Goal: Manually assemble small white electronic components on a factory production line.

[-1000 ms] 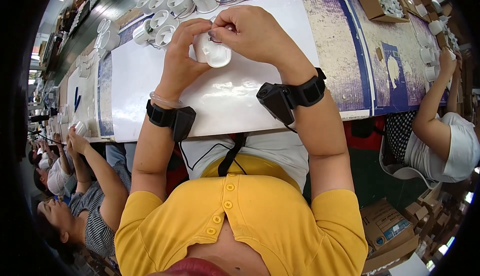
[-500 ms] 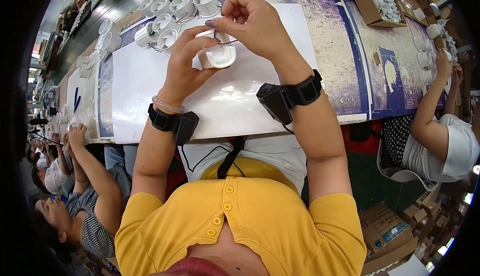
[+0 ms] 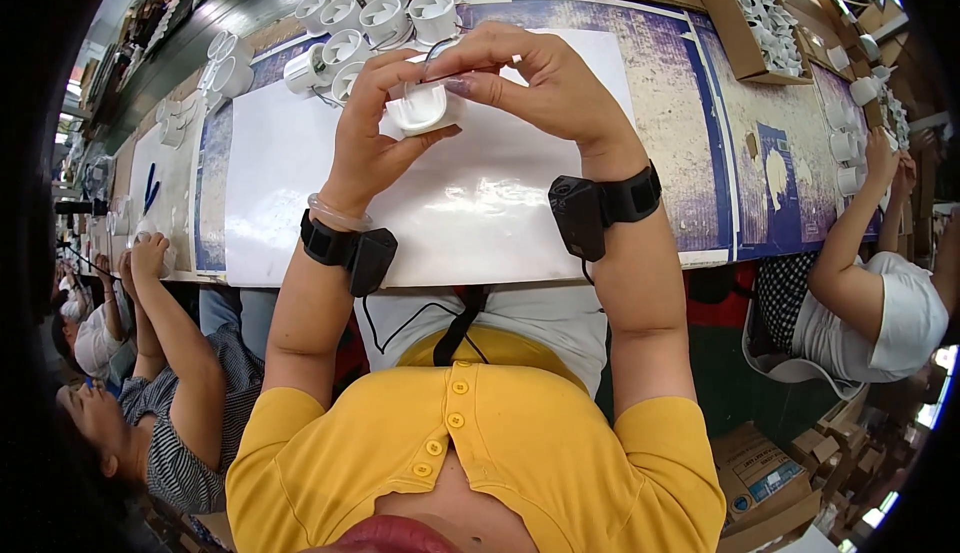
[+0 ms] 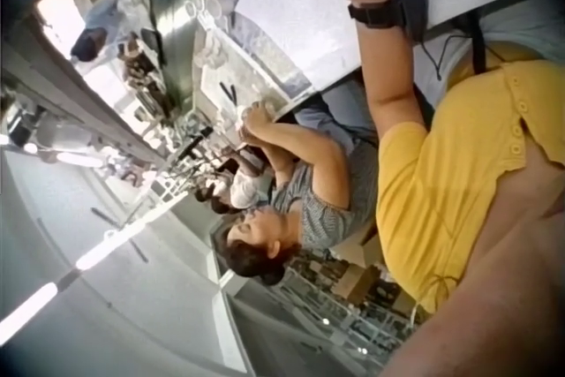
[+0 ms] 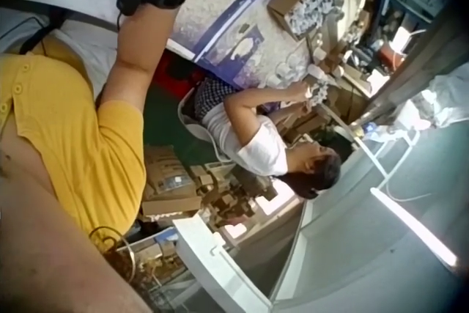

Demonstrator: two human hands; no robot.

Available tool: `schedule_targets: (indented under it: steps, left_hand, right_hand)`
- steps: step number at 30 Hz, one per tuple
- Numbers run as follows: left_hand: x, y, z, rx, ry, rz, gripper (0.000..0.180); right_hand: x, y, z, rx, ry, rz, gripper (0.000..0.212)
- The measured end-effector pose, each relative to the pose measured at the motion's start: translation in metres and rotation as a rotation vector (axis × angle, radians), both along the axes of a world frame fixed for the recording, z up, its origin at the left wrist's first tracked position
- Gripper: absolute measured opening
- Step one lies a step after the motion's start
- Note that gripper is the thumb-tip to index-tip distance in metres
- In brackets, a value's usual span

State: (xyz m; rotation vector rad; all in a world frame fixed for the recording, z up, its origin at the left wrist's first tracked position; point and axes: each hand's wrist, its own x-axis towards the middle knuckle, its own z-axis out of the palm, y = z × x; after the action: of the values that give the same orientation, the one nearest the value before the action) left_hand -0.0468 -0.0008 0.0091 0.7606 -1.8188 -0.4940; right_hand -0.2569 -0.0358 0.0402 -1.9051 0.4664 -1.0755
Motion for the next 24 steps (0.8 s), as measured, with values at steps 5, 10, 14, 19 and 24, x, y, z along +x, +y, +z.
schedule_targets:
  steps: [5,10,14,19,24]
  left_hand:
    - [0.002,-0.001,0.001,-0.008,-0.088,0.022,0.056]
    - [0.001,-0.004,-0.001,-0.05,-0.195,0.036,0.057]
    - [-0.003,-0.002,-0.001,0.028,-0.204,0.052,0.058]
    - [-0.003,0.001,0.003,0.043,-0.259,0.067,0.06]
    - [-0.005,0.001,-0.003,0.048,-0.248,0.06,0.059]
  right_hand:
    - [0.003,0.001,-0.002,-0.077,-0.043,-0.046,0.017]
    - [0.009,0.006,-0.003,0.153,-0.075,-0.19,0.016]
    - [0.011,0.01,-0.003,0.046,0.014,-0.272,0.018]
    - [0.016,0.018,0.003,0.007,0.072,-0.256,0.016]
    - [0.009,0.012,0.003,-0.108,0.041,-0.251,0.014]
